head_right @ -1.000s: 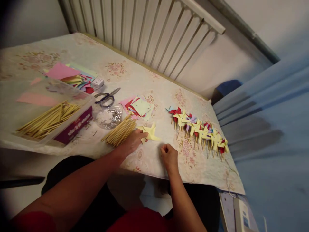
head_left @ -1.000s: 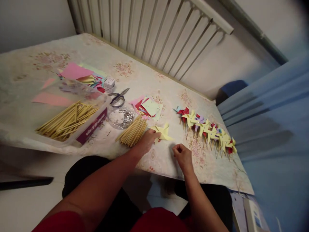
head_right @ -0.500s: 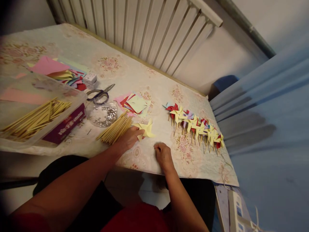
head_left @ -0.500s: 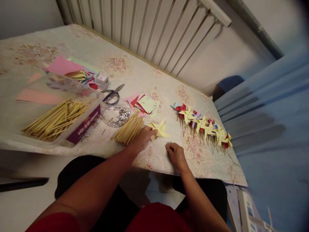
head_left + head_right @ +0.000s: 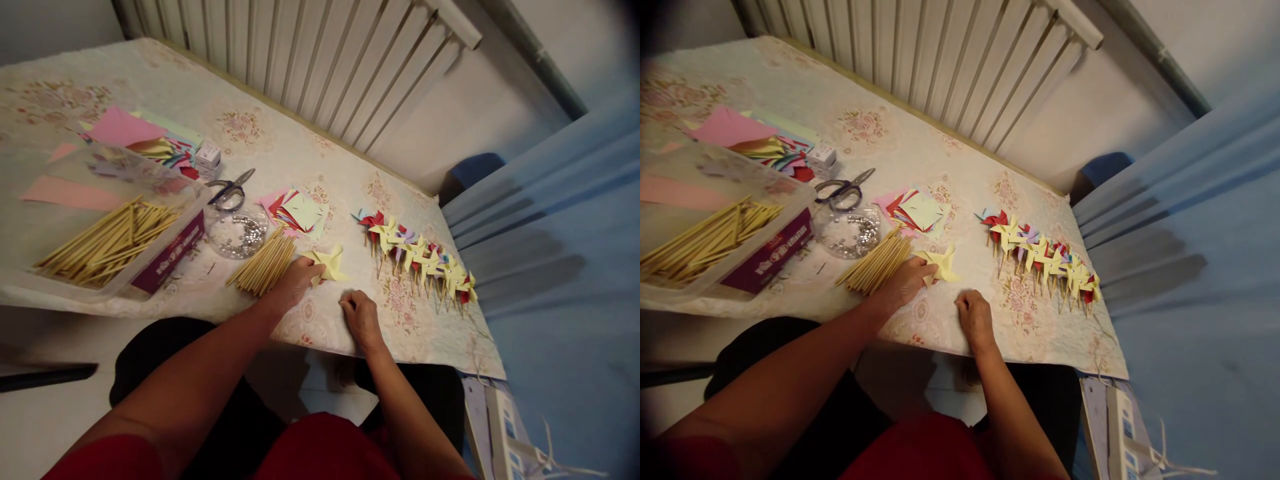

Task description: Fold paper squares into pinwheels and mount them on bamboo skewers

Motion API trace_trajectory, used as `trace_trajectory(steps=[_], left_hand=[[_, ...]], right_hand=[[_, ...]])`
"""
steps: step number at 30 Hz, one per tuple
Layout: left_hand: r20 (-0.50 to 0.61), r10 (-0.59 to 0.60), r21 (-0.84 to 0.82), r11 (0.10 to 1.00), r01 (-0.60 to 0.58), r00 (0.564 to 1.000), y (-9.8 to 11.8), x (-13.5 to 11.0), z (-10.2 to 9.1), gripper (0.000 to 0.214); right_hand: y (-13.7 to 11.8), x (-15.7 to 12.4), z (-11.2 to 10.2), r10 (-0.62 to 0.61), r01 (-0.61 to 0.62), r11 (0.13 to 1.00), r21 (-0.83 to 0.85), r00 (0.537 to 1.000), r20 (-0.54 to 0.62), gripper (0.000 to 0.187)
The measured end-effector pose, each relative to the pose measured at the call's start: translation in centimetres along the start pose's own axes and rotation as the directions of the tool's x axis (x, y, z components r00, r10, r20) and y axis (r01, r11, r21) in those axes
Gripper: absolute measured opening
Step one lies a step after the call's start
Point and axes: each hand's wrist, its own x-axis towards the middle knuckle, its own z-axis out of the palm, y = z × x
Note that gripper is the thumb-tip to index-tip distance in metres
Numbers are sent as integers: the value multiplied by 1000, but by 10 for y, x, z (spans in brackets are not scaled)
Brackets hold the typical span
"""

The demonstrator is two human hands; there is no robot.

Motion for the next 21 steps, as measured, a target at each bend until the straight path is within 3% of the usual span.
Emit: trace_trajectory(steps=[10,15,21], left_hand=[[0,24,-44,999,-24,1000,-3,4,0,21],[-63,12,58,998,-9,998,-1,4,0,19],[-26,20,-4,1000,-20,999,-2,4,-1,20]], right_hand=[[-2,1,0,-49,49,986,-162,999,9,14],[-10,4,-3,2,20,957,-290,997,74,15],[-15,5,-4,48,-18,938,-347,996,77,13]])
